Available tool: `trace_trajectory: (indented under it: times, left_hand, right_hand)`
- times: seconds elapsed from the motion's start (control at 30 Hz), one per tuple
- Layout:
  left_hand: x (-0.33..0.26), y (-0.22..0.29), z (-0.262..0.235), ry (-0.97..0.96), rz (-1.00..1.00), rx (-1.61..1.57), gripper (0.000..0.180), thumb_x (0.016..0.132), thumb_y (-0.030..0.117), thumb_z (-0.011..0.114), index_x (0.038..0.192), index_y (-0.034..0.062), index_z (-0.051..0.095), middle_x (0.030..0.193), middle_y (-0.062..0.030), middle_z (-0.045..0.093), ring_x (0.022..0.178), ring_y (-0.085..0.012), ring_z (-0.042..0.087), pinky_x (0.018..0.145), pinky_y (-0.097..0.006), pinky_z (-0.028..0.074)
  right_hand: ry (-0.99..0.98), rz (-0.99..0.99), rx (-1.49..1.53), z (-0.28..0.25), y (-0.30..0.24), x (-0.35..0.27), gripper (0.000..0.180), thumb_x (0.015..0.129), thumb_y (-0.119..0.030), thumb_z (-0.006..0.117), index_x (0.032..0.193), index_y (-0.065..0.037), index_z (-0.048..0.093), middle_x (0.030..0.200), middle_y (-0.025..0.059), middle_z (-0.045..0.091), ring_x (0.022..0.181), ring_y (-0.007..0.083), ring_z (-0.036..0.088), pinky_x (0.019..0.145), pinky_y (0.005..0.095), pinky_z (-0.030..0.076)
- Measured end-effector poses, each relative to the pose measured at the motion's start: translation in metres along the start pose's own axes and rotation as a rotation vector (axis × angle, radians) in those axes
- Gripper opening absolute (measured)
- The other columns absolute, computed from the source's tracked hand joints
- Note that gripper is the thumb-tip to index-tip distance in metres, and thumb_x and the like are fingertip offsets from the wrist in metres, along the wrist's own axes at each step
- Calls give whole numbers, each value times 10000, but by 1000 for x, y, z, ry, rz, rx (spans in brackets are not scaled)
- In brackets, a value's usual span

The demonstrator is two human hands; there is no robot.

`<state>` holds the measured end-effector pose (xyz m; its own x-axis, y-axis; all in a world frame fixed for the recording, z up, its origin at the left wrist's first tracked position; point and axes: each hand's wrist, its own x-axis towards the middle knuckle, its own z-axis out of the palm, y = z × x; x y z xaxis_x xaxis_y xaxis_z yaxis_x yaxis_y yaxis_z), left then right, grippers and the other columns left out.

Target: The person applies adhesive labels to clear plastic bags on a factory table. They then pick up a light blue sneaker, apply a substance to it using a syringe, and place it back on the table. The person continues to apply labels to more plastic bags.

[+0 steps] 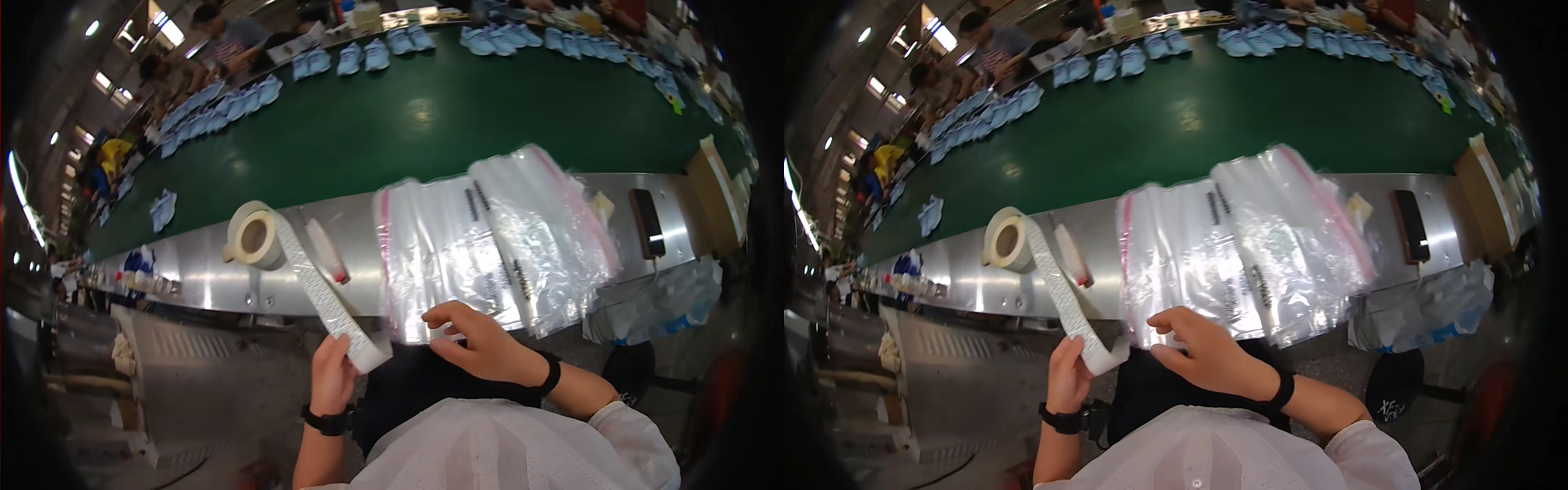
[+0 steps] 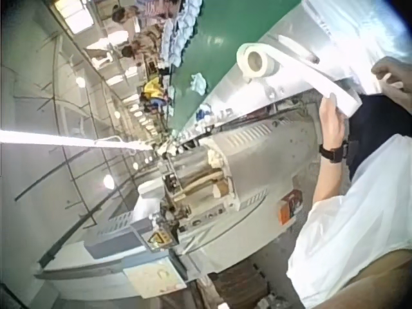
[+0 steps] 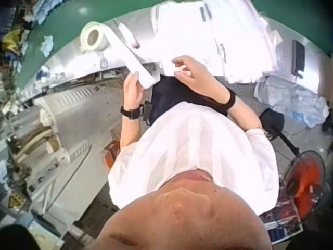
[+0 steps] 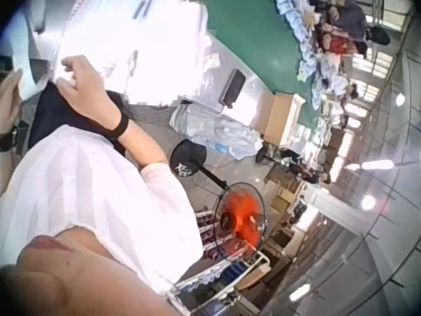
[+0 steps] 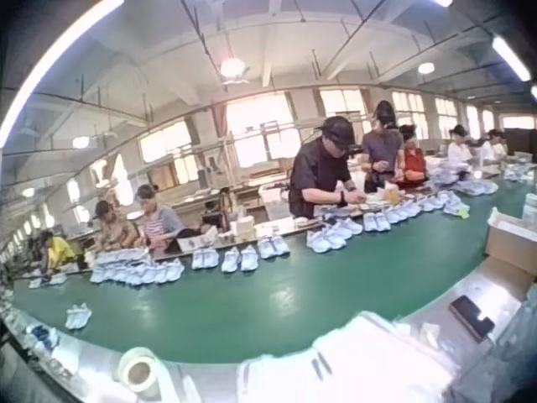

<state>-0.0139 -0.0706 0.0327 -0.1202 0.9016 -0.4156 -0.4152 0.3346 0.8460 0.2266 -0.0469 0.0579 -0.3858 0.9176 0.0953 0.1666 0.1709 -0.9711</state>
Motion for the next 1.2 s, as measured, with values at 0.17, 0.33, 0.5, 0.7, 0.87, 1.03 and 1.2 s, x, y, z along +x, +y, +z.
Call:
trace_trajectory:
  times: [0.17,0.33,0.5,0.7,0.87,1.03,1.2]
  left_hand:
    - [-8,9,1,-98,24,32,159,928,144,494,998,12,546,858,-51,619,671,-78,557,577,-215,440]
    - [-3,5,-10,-31,75,168,152,883,114,562,982,2,535,849,-43,593,642,-77,529,578,-210,431]
    - [-10,7,8,203,703,863,324,781,16,640,1078,4,511,1021,-97,499,757,-107,522,627,-234,457]
    - [-15,-9,15,-65,298,342,120,855,9,570,973,-9,578,946,-39,589,786,-73,543,688,-218,455]
    - [-8,-1,8,-35,254,389,110,877,22,557,970,-24,590,881,-35,618,808,-65,583,718,-204,469]
    - [-10,5,12,-135,204,419,114,874,45,573,962,-27,587,876,-47,630,781,-55,583,670,-180,456]
    - [-6,2,14,-60,224,377,109,850,30,597,946,-18,588,846,-31,618,731,-48,553,662,-182,442]
  right_hand:
    - [-322,263,355,65,14,25,184,906,-121,519,1051,-9,527,898,28,580,842,82,543,757,243,442]
    - [-276,294,404,72,28,30,168,893,-136,523,981,4,551,821,36,574,736,78,523,651,237,431]
    - [-233,277,247,62,29,38,111,890,-112,553,943,-16,573,812,-20,533,723,38,478,632,206,400]
    - [-173,51,283,73,35,45,80,852,-89,594,890,-19,592,788,29,546,705,79,512,619,227,419]
    - [-138,9,49,68,31,46,93,825,-96,621,823,-11,583,777,54,548,687,110,537,603,250,431]
    - [-81,6,14,67,28,45,119,813,-122,627,790,-20,570,758,77,550,656,182,548,583,295,433]
    - [-45,-78,-132,71,23,43,173,806,-178,617,736,-45,533,749,101,548,668,285,549,585,363,430]
